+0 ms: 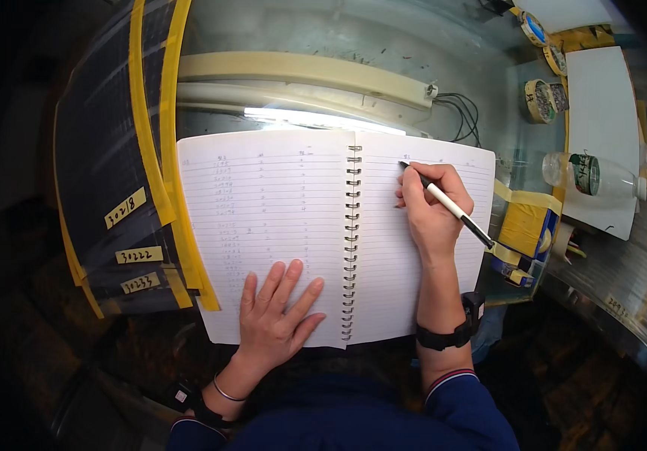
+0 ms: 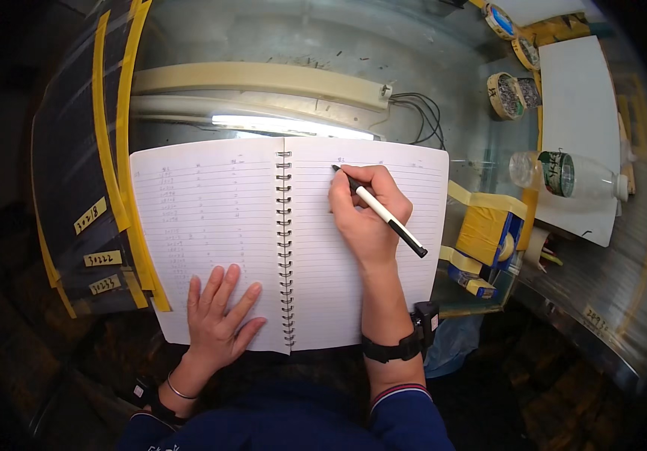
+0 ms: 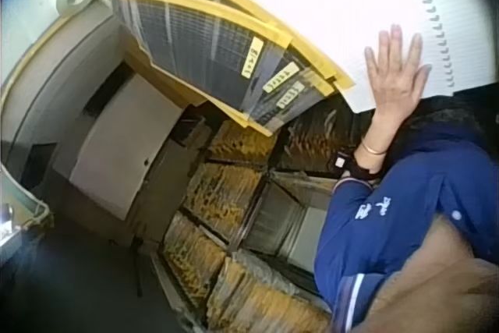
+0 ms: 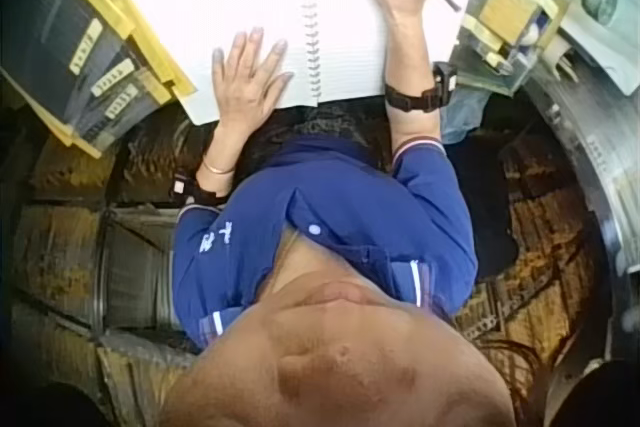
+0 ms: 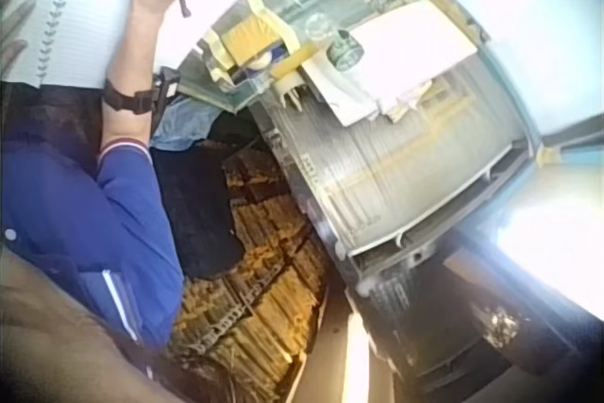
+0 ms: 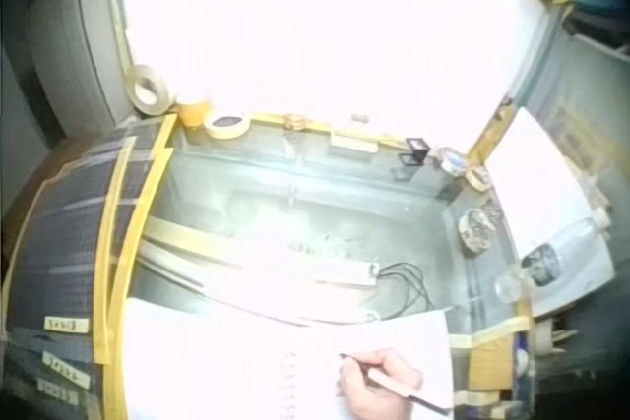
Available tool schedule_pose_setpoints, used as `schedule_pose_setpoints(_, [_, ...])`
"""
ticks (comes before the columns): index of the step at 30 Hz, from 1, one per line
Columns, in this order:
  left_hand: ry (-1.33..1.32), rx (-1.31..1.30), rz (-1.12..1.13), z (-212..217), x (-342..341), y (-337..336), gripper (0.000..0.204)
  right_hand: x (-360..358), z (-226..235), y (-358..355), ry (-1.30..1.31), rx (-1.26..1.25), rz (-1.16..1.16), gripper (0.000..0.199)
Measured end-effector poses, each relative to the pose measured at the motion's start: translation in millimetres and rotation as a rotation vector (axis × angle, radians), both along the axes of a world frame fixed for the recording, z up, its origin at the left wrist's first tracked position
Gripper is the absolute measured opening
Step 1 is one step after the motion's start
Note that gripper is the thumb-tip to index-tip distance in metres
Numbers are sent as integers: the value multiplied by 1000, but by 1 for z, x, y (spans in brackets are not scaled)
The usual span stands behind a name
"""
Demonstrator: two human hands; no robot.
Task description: Writing inventory data in a notebook and filing item sleeves into a storage rack.
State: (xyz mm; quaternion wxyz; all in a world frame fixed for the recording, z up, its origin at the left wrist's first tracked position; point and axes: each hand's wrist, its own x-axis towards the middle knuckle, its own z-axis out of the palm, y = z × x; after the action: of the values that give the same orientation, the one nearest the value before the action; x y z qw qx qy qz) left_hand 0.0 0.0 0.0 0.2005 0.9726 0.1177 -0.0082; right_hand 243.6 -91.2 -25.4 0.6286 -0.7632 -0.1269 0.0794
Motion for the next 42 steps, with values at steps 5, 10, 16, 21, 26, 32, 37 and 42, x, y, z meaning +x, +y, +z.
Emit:
schedule_pose_setpoints(5, [-20, 0, 0, 0, 2, -1, 49, 3, 0, -2, -2, -12, 4, 7])
schedule_pose_setpoints(10, [-10, -10, 20, 2, 0, 0, 49, -1, 3, 3, 6, 9, 17, 6])
schedule_pose_setpoints(16, [-4, -111, 22, -1, 5, 0, 50, 6, -6, -7, -38, -53, 13, 3])
schedule_pose_setpoints(21, [-60, -111, 51, 0, 1, -1, 48, 3, 0, -5, 23, -75, 13, 5])
schedule_pose_setpoints(26, [-56, -112, 65, 0, -3, -1, 48, -2, -2, 0, 11, -100, 27, 5])
schedule_pose_setpoints(32, [-59, -106, 52, 1, -2, 2, 50, 0, -2, 1, 5, -74, 26, 5])
schedule_pose_setpoints(37, [-3, -58, 35, -2, 4, -2, 51, 5, -6, -7, -61, -64, 38, 4])
schedule_pose_setpoints(42, [-21, -7, 19, -3, -3, 0, 49, -5, -3, 5, 90, 76, -17, 4])
